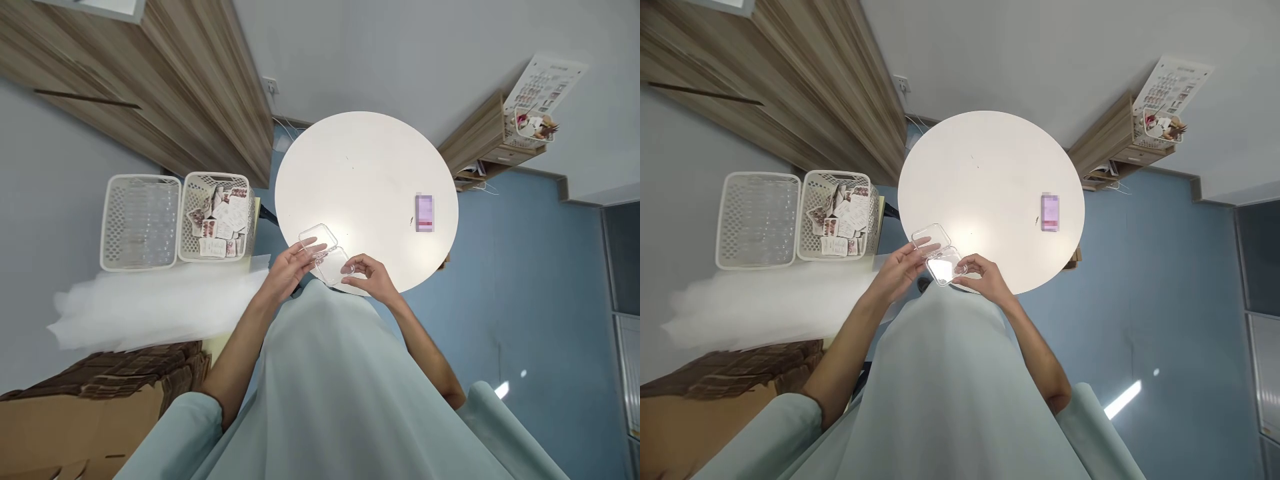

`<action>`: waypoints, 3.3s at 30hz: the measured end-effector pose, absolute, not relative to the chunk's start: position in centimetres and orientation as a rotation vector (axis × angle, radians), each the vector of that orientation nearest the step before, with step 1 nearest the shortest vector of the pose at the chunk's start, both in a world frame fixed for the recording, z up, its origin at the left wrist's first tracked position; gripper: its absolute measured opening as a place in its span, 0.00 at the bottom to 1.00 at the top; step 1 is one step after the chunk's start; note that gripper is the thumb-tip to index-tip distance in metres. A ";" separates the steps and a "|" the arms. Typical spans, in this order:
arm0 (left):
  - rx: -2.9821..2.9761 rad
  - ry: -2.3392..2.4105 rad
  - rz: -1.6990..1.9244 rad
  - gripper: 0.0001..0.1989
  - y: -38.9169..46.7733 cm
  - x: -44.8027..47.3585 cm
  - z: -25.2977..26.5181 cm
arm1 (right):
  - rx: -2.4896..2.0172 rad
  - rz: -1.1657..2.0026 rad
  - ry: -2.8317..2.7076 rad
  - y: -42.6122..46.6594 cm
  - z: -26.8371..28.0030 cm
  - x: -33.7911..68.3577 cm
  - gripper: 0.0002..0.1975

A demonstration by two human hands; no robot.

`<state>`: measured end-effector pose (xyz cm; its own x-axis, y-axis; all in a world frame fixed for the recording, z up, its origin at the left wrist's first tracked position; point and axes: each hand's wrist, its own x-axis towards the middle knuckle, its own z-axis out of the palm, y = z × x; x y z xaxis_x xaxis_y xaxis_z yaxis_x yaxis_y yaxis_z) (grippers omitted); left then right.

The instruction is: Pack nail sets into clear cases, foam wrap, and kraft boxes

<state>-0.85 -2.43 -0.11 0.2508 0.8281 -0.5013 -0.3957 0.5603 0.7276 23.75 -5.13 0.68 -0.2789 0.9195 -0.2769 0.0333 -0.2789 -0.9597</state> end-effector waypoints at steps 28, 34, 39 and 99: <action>0.245 1.265 1.075 0.25 -8.9 -12.8 -1.5 | -1.822 1.086 -2.312 1.4 -15.8 15.4 0.27; 0.265 1.238 1.059 0.23 -8.3 -12.3 -1.7 | -1.834 1.092 -2.261 1.2 -15.8 15.5 0.23; 0.291 1.214 1.011 0.24 -7.1 -11.1 -2.0 | -1.825 1.252 -2.079 0.2 -15.0 16.7 0.14; 0.327 0.922 0.778 0.21 -4.5 -0.1 -1.9 | -1.593 1.542 -1.149 2.0 -1.9 21.8 0.22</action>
